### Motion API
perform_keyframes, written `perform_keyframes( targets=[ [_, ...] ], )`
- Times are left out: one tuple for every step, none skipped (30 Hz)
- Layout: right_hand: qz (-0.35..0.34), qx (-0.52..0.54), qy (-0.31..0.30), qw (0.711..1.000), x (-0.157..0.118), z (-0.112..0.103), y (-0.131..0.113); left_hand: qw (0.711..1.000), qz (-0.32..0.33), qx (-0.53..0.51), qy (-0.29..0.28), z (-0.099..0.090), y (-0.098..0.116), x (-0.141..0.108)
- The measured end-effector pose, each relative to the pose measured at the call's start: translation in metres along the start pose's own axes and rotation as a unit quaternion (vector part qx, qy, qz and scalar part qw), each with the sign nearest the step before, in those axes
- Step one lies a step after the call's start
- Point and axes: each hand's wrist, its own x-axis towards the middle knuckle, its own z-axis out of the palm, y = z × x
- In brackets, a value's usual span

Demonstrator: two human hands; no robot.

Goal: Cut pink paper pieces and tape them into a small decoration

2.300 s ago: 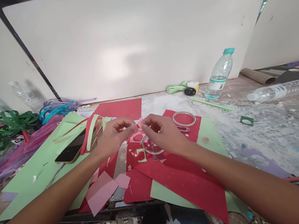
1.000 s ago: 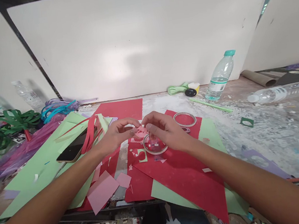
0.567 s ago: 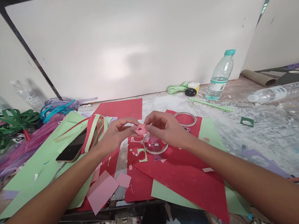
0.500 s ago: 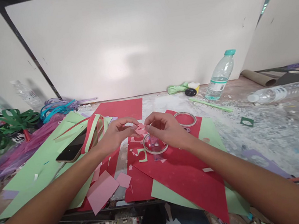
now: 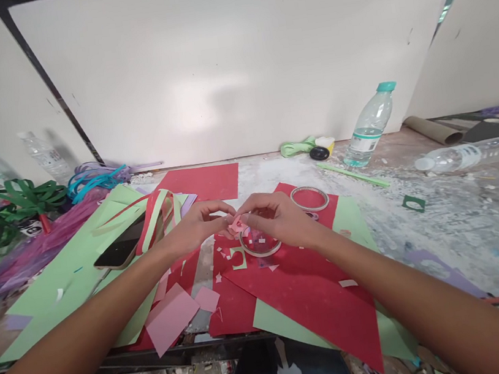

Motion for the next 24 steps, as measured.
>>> perform_keyframes(
  targets=[
    [0.0, -0.002, 0.0, 1.0, 0.0001, 0.0002, 0.0001, 1.0, -0.001, 0.002, -0.002, -0.0003, -0.0004, 0.0002],
    [0.0, -0.004, 0.001, 1.0, 0.0003, 0.0003, 0.0002, 1.0, -0.002, 0.002, -0.006, -0.0006, -0.0006, 0.0003],
    [0.0, -0.006, 0.001, 1.0, 0.0004, 0.0005, 0.0004, 1.0, -0.002, 0.004, -0.01, -0.0008, -0.0006, 0.0003],
    [0.0, -0.008, 0.001, 1.0, 0.0006, 0.0007, 0.0007, 1.0, -0.001, 0.007, -0.014, -0.0009, -0.0004, 0.0002],
    [0.0, -0.009, 0.002, 1.0, 0.0007, 0.0008, 0.0011, 1.0, 0.0, 0.01, -0.018, -0.001, -0.0001, 0.0],
    [0.0, -0.01, 0.002, 1.0, 0.0008, 0.001, 0.0015, 1.0, 0.0, 0.012, -0.02, -0.0011, 0.0004, -0.0003],
    [0.0, -0.01, 0.003, 1.0, 0.0009, 0.0011, 0.0021, 1.0, -0.001, 0.012, -0.023, -0.0011, 0.0008, -0.0006],
    [0.0, -0.009, 0.004, 1.0, 0.001, 0.0012, 0.0027, 1.0, -0.003, 0.011, -0.025, -0.0012, 0.0012, -0.0008],
    [0.001, -0.009, 0.005, 1.0, 0.0011, 0.0013, 0.0032, 1.0, -0.005, 0.009, -0.027, -0.0013, 0.0016, -0.001],
    [0.003, -0.008, 0.005, 1.0, 0.0012, 0.0014, 0.0037, 1.0, -0.008, 0.005, -0.028, -0.0013, 0.0018, -0.0011],
    [0.005, -0.008, 0.005, 1.0, 0.0012, 0.0015, 0.004, 1.0, -0.008, 0.0, -0.028, -0.0014, 0.002, -0.0011],
    [0.007, -0.009, 0.006, 1.0, 0.0013, 0.0016, 0.0042, 1.0, -0.008, -0.005, -0.029, -0.0014, 0.0022, -0.0011],
    [0.009, -0.011, 0.008, 1.0, 0.0014, 0.0017, 0.0042, 1.0, -0.006, -0.012, -0.029, -0.0013, 0.0023, -0.001],
    [0.009, -0.014, 0.01, 1.0, 0.0014, 0.0018, 0.004, 0.999, -0.004, -0.018, -0.029, -0.0012, 0.0025, -0.0008],
    [0.009, -0.015, 0.011, 1.0, 0.0015, 0.0018, 0.0037, 0.999, -0.003, -0.025, -0.031, -0.0011, 0.0026, -0.0007],
    [0.009, -0.016, 0.01, 1.0, 0.0015, 0.0019, 0.0033, 0.999, -0.004, -0.033, -0.031, -0.0009, 0.0027, -0.0006],
    [0.008, -0.016, 0.009, 1.0, 0.0015, 0.0019, 0.0029, 0.999, -0.005, -0.041, -0.031, -0.0008, 0.0027, -0.0005],
    [0.008, -0.016, 0.008, 1.0, 0.0015, 0.0019, 0.0026, 0.998, -0.006, -0.048, -0.028, -0.0008, 0.0024, -0.0003],
    [0.009, -0.015, 0.006, 1.0, 0.0014, 0.0019, 0.0024, 0.998, -0.007, -0.056, -0.024, -0.0008, 0.002, -0.0002],
    [0.011, -0.014, 0.004, 1.0, 0.0013, 0.0018, 0.0023, 0.998, -0.008, -0.062, -0.019, -0.0008, 0.0013, 0.0001],
    [0.015, -0.009, 0.003, 1.0, 0.0011, 0.0018, 0.0025, 0.998, -0.007, -0.068, -0.012, -0.0009, 0.0004, 0.0004],
    [0.021, 0.001, 0.003, 1.0, 0.001, 0.0017, 0.0029, 0.997, -0.005, -0.074, -0.005, -0.0009, -0.0007, 0.0008],
    [0.028, 0.017, 0.005, 0.999, 0.001, 0.0016, 0.0035, 0.997, -0.002, -0.08, 0.003, -0.0008, -0.0018, 0.0011],
    [0.036, 0.039, 0.009, 0.999, 0.0011, 0.0014, 0.0042, 0.996, 0.004, -0.085, 0.01, -0.0007, -0.0027, 0.0015]
  ],
)
